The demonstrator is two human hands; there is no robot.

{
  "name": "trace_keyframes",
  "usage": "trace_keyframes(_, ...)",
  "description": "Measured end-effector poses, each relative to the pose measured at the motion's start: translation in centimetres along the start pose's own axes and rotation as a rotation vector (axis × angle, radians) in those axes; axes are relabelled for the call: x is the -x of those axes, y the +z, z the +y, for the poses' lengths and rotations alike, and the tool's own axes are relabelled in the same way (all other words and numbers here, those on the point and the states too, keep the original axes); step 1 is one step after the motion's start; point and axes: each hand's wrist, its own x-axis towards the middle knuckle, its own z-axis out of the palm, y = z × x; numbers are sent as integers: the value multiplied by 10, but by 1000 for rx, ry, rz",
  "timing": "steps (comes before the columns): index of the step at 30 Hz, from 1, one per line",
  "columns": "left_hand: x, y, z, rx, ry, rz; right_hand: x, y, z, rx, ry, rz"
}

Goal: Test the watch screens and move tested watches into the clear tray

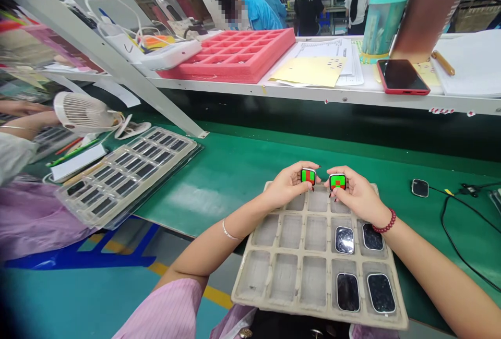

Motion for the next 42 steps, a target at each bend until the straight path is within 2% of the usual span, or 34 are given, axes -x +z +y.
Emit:
trace_keyframes(8, 0, 0, 1, -6, -5, 26, 1, -1, -1, 41, -4, -32)
trace_keyframes(21, 2, 0, 10, -15, -87, 41, 1, -4, 0, 55, 2, -32)
trace_keyframes(27, 0, 0, 8, 12, -44, 6, -2, -1, -2, 5, -43, -7)
trace_keyframes(42, 1, 1, 6, -50, -54, 42, -1, -2, 2, 46, -34, -1)
